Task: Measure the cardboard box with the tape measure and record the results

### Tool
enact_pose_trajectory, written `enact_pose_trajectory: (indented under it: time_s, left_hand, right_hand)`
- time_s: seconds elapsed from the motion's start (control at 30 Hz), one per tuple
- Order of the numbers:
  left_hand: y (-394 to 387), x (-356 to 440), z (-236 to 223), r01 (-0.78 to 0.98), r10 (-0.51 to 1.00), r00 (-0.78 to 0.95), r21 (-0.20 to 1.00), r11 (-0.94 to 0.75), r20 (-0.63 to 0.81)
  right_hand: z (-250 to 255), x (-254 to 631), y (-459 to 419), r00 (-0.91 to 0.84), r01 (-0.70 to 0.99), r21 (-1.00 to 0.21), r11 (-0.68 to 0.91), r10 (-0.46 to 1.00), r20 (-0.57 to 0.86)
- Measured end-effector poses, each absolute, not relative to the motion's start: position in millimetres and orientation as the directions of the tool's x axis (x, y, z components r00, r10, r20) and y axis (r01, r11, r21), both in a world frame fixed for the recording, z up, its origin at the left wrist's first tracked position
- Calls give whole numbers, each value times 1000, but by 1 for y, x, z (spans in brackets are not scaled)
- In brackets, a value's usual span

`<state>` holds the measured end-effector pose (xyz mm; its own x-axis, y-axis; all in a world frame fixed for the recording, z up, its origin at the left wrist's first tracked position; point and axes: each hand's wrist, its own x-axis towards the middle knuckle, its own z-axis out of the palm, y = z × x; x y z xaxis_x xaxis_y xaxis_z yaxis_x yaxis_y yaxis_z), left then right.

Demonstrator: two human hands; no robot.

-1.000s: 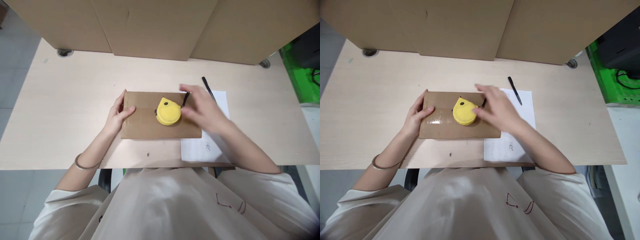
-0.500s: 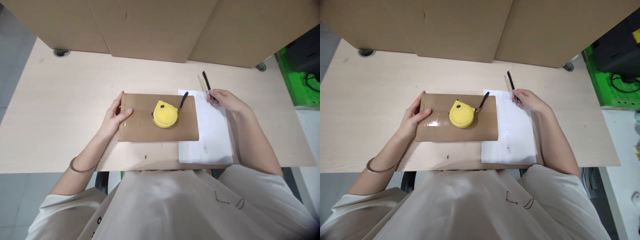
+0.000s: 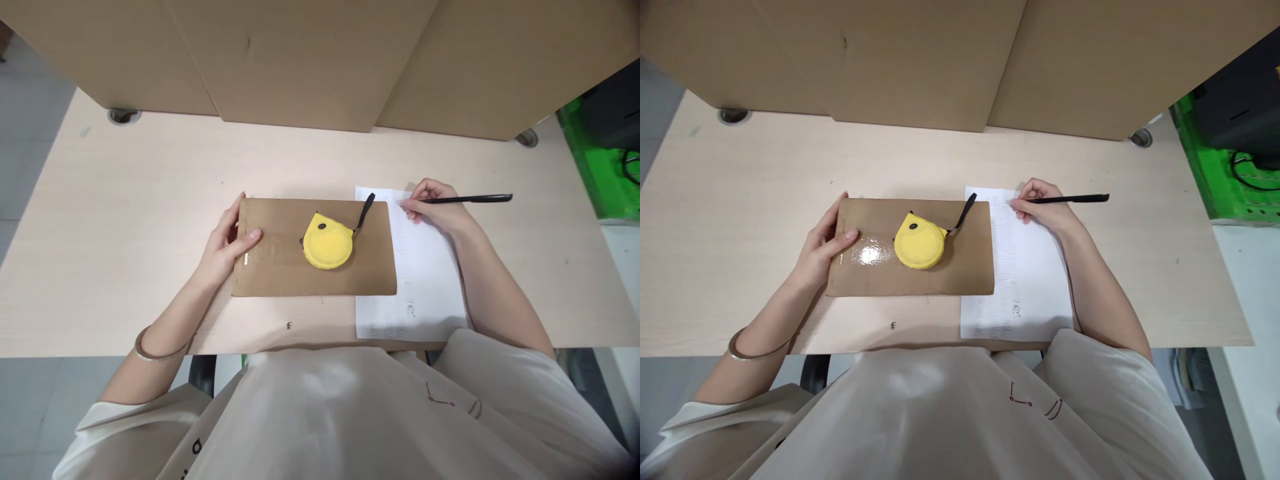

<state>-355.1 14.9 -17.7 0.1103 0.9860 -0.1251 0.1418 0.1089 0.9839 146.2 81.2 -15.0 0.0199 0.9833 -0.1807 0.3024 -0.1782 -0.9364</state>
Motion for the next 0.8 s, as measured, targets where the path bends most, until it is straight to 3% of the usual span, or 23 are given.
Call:
enact_pose_trajectory:
  time_s: [0.17,0.8]
  left_hand:
    - [14,-353,-14,140,982,88,978,156,-169]
    - [12,-356,-17,139,984,109,982,126,-142]
  right_hand:
    - [-15,150,81,87,382,-906,-186,982,-165]
    - [-15,155,83,18,422,-888,-181,981,-191]
